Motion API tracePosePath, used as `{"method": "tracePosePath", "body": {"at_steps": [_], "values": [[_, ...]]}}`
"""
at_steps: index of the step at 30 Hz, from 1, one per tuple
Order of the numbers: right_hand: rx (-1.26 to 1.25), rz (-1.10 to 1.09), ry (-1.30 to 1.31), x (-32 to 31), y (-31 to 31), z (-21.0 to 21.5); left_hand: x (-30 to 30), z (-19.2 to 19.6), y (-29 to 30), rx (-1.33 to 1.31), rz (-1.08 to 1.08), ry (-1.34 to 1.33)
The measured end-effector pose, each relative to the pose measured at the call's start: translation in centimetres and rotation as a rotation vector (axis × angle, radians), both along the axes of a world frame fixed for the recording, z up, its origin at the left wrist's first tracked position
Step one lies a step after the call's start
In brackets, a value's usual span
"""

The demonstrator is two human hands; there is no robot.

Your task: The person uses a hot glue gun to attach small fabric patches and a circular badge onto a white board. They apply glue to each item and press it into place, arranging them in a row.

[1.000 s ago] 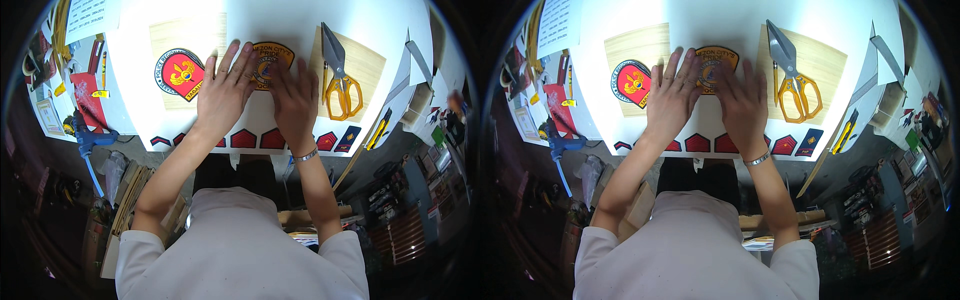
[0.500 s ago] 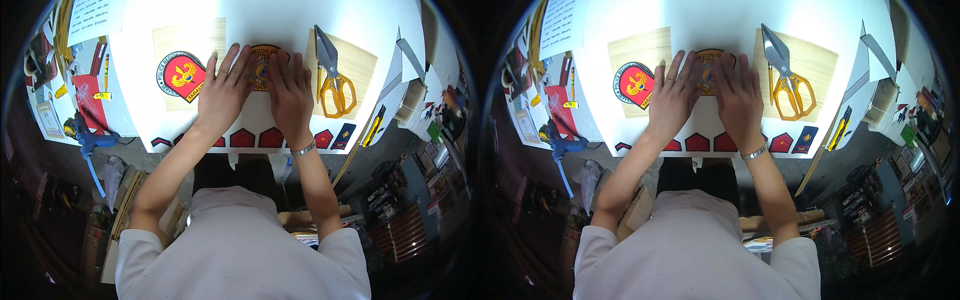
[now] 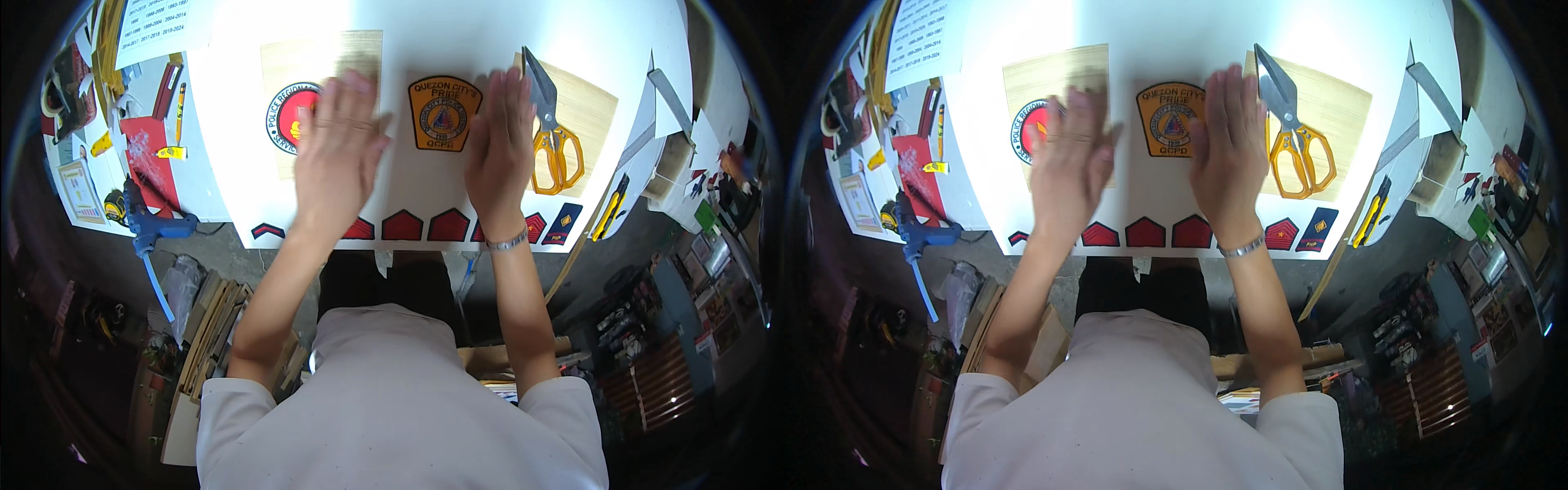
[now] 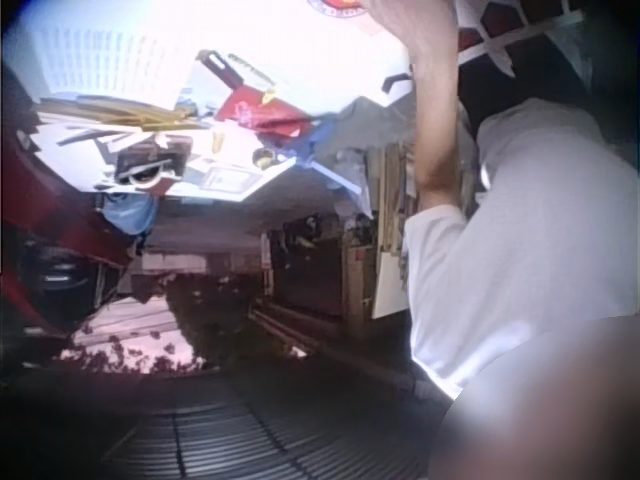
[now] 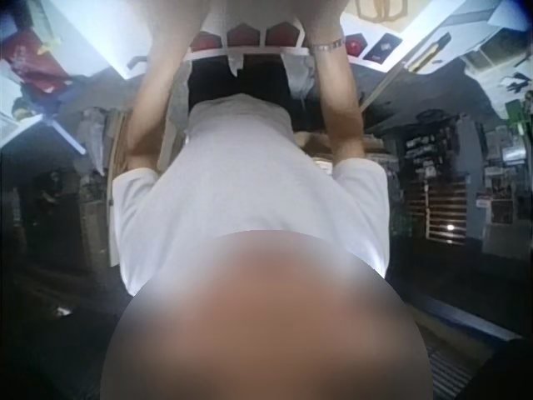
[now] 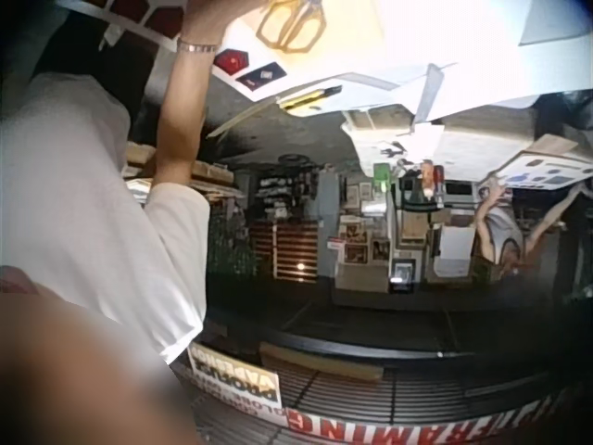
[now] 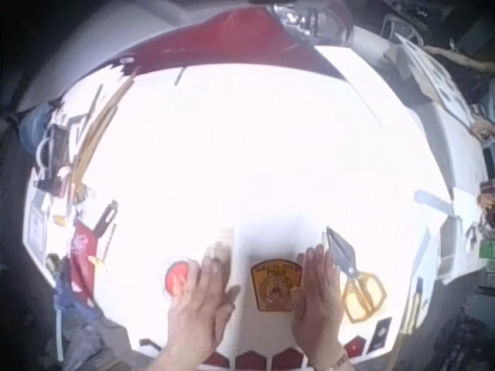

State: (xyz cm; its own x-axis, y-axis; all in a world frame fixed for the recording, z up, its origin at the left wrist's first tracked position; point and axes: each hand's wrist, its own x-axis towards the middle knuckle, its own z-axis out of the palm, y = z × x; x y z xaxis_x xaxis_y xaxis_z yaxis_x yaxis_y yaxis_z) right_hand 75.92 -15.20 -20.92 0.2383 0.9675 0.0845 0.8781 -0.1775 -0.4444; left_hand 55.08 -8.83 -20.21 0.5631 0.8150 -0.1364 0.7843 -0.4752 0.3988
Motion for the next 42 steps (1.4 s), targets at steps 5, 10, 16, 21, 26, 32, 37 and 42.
{"method": "tracePosePath", "body": {"at_steps": [5, 10, 16, 21, 26, 32, 37, 42], "values": [[-0.029, 0.075, -0.053, -3.7, 4.7, -2.5, -1.2, 1.1, 1.0, 0.006, -0.044, 0.087], [-0.096, 0.092, -0.101, -4.2, 5.2, -4.2, 0.2, -0.1, 0.7, -0.096, -0.206, 0.149], [-0.095, 0.103, -0.081, -3.9, 5.0, -4.9, 0.3, -0.8, 0.7, -0.051, -0.224, 0.151], [0.084, 0.027, 0.153, -2.3, 4.1, -3.2, 1.6, -1.2, 1.0, 0.009, -0.261, 0.097], [-0.082, 0.119, 0.063, -1.0, 1.0, -0.3, 3.5, -1.8, -0.2, 0.026, -0.259, 0.065], [-0.113, 0.233, -0.026, -0.8, 0.2, -1.1, 4.0, -2.3, -1.0, 0.078, -0.289, 0.263], [-0.16, 0.161, -0.054, -0.2, -1.4, -1.7, 4.4, -2.0, -1.1, 0.04, -0.257, 0.298], [-0.197, 0.075, -0.055, -2.4, -3.3, -1.9, 4.6, -1.8, -1.1, 0.019, -0.26, 0.338]]}}
